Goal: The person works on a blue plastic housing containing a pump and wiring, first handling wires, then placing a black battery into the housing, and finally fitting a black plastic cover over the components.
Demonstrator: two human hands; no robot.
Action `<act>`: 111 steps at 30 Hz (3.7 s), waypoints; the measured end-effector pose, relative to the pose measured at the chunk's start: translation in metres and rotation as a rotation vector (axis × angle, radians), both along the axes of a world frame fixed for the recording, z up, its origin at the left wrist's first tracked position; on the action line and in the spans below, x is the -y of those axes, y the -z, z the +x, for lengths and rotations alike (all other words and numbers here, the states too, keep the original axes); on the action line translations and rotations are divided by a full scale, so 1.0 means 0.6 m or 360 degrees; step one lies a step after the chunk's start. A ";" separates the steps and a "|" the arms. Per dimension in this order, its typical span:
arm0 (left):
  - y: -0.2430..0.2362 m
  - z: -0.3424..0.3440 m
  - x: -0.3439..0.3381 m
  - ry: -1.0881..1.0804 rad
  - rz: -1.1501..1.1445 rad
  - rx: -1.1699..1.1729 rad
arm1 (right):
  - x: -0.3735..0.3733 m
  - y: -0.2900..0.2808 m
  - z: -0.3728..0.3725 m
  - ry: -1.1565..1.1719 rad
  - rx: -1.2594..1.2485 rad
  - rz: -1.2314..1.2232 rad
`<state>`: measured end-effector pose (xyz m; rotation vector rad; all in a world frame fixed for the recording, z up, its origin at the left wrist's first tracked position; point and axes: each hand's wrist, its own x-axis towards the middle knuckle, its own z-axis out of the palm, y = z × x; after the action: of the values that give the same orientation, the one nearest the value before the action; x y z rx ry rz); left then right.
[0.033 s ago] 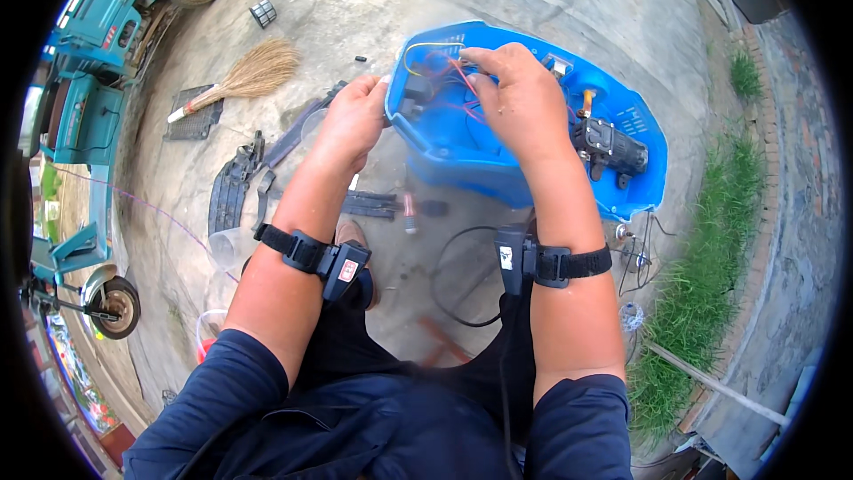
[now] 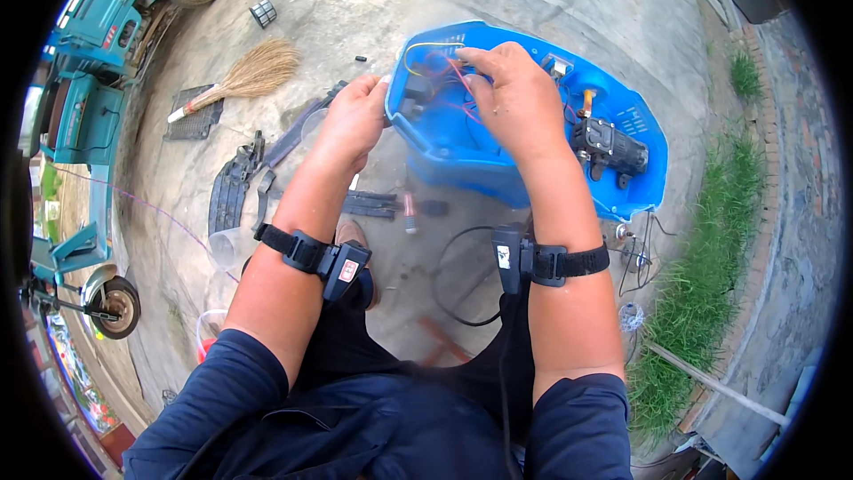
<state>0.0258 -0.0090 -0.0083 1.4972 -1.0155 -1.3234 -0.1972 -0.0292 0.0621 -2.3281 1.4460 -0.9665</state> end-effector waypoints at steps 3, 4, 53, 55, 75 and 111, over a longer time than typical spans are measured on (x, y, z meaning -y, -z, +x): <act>-0.003 -0.003 -0.001 -0.0005 -0.0017 -0.0003 | -0.001 0.003 0.014 -0.0009 0.0003 0.0020; -0.004 -0.003 -0.002 -0.0006 -0.0024 -0.0005 | -0.001 0.003 0.017 -0.0006 0.0004 0.0022; -0.015 -0.007 -0.007 -0.0113 -0.0009 -0.0084 | -0.012 -0.046 -0.078 -0.0056 0.0892 0.0956; -0.014 -0.006 -0.006 -0.0107 0.0002 -0.0097 | -0.011 -0.046 -0.078 -0.0049 0.0884 0.0948; -0.012 -0.001 -0.004 -0.0034 0.0013 0.0023 | -0.010 -0.037 -0.069 0.0042 0.0965 0.0962; -0.022 -0.006 -0.008 -0.0057 0.0020 0.0016 | -0.012 -0.030 -0.053 0.0019 0.0890 0.0911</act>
<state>0.0221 -0.0043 0.0048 1.5264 -0.9842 -1.3006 -0.2287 -0.0223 0.0803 -1.4928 1.2779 -0.9438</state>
